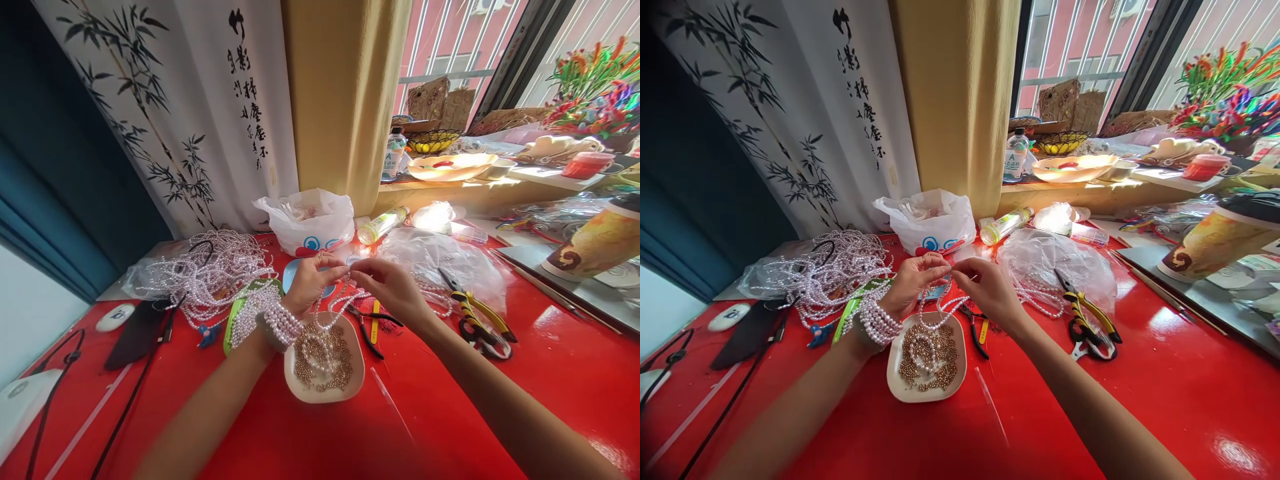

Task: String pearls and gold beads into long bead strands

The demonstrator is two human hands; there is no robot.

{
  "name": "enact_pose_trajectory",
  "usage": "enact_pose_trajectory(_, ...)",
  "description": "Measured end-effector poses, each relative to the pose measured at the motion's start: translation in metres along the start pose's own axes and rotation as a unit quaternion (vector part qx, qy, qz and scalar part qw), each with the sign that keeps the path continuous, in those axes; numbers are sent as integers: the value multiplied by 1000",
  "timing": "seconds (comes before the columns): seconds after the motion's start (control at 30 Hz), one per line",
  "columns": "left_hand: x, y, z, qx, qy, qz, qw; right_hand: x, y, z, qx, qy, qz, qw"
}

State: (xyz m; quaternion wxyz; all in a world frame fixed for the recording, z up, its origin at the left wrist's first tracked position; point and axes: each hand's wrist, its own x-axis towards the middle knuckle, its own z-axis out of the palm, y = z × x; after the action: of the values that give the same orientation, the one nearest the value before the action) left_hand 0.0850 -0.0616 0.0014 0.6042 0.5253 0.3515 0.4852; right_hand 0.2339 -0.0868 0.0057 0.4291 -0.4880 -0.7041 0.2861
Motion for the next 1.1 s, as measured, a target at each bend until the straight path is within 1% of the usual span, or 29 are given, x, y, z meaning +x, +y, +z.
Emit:
enact_pose_trajectory(0.1,1,-1,-2,18,-9,16,1000,0,-2,1,-10,7,17,1000)
enact_pose_trajectory(0.17,1,-2,-4,59,-9,46,997,1,-3,0,-24,9,16,1000)
enact_pose_trajectory(0.27,2,-2,-6,149,-4,115,982,1,-4,-1,-83,25,-16,996)
enact_pose_trajectory(0.33,1,-1,-5,195,-6,143,970,0,-5,0,-126,40,-44,990)
enact_pose_trajectory(0.43,0,3,-3,227,-20,143,963,-3,-8,2,-167,58,-74,981)
enact_pose_trajectory(0.53,-2,6,-3,239,-28,133,961,-3,-11,2,-185,64,-91,976)
enact_pose_trajectory(0.63,-1,7,-5,208,-48,121,969,-2,-12,-2,-172,47,-83,980)
enact_pose_trajectory(0.7,-1,5,-6,150,-54,97,982,-1,-11,-3,-151,32,-60,986)
enact_pose_trajectory(0.73,-1,3,-6,112,-51,74,990,-1,-10,-3,-138,30,-49,989)
enact_pose_trajectory(0.77,-1,1,-6,70,-45,42,996,-1,-8,-2,-127,33,-39,991)
enact_pose_trajectory(0.83,-2,-3,-5,-3,-33,-20,999,-4,-4,2,-121,60,-32,990)
enact_pose_trajectory(0.9,-3,-5,-3,-40,-18,-48,998,-7,-1,7,-134,102,-41,985)
enact_pose_trajectory(1.0,-4,-8,0,-46,10,-47,998,-12,1,15,-184,154,-72,968)
enact_pose_trajectory(1.1,-5,-10,3,-47,38,-23,998,-14,1,18,-243,171,-118,947)
